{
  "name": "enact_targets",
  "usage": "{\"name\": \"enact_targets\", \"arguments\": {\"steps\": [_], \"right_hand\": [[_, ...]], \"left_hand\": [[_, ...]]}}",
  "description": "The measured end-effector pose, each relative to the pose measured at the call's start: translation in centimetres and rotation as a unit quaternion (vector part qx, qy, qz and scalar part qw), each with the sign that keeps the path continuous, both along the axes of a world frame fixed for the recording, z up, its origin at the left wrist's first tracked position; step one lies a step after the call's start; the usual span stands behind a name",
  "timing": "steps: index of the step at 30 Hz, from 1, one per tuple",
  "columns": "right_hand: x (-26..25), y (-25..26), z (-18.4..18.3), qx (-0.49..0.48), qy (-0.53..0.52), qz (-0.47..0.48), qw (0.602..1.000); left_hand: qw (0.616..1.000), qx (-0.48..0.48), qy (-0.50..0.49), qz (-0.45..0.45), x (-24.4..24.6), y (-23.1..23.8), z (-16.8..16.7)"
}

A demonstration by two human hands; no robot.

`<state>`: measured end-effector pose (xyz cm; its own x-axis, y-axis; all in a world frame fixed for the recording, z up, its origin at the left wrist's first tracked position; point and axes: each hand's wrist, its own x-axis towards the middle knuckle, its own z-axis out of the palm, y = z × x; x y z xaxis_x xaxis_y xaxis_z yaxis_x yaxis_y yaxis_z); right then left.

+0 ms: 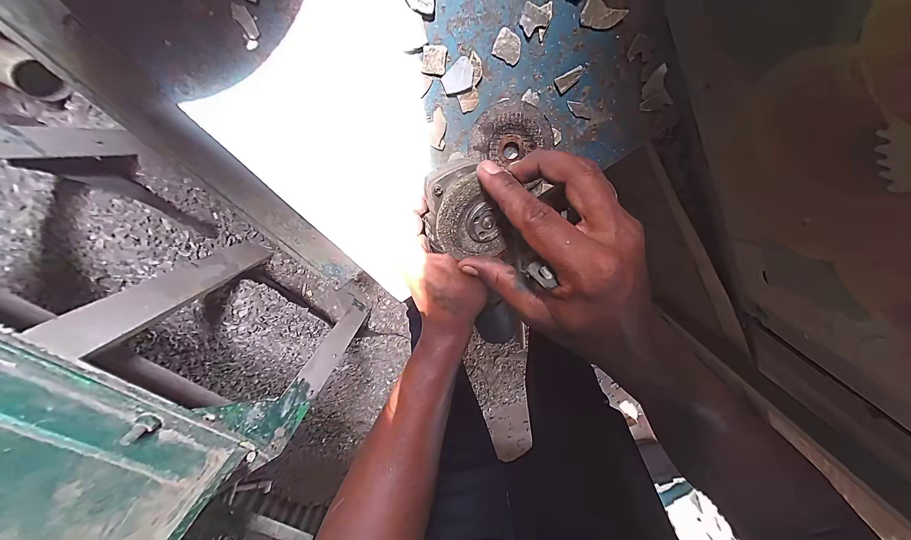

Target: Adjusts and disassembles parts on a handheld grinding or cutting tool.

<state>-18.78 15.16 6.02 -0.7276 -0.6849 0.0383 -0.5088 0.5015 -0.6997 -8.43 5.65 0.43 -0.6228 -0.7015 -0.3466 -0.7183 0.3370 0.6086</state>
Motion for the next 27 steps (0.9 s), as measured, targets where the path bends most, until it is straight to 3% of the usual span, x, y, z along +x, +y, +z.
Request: {"name": "enact_targets", "arguments": {"steps": [6, 11, 15, 16, 19, 21, 27], "right_hand": [[1.7, -0.4, -0.9, -0.037, 0.002, -0.094, 0.995], [3.5, -1.4, -1.7, -0.058, 0.026, -0.178, 0.982], [2.6, -1.3, -1.1, -0.029, 0.043, -0.098, 0.994], [1.8, -1.1, -0.8, -0.017, 0.036, -0.057, 0.998], [-0.9, -0.6, -0.1, -0.005, 0.032, 0.068, 0.997], [-2.3, -0.1, 0.1, -0.008, 0.033, 0.134, 0.99], [-3.4, -0.1, -0.1, -0.012, 0.023, 0.175, 0.984]], "left_hand": [[0.991, 0.109, 0.069, 0.038, 0.5, 0.2, 0.9], [0.975, 0.173, 0.126, 0.067, 1.2, 0.1, -0.6], [0.922, 0.292, 0.227, 0.118, 1.5, 0.3, -1.2], [0.935, 0.269, 0.21, 0.097, 1.4, 0.3, -1.0], [0.993, 0.055, 0.107, 0.014, 0.5, 0.2, 0.1], [0.996, -0.032, 0.081, -0.003, 0.1, 0.4, 0.1], [0.986, 0.066, 0.137, 0.074, -0.2, 0.5, -0.2]]}}
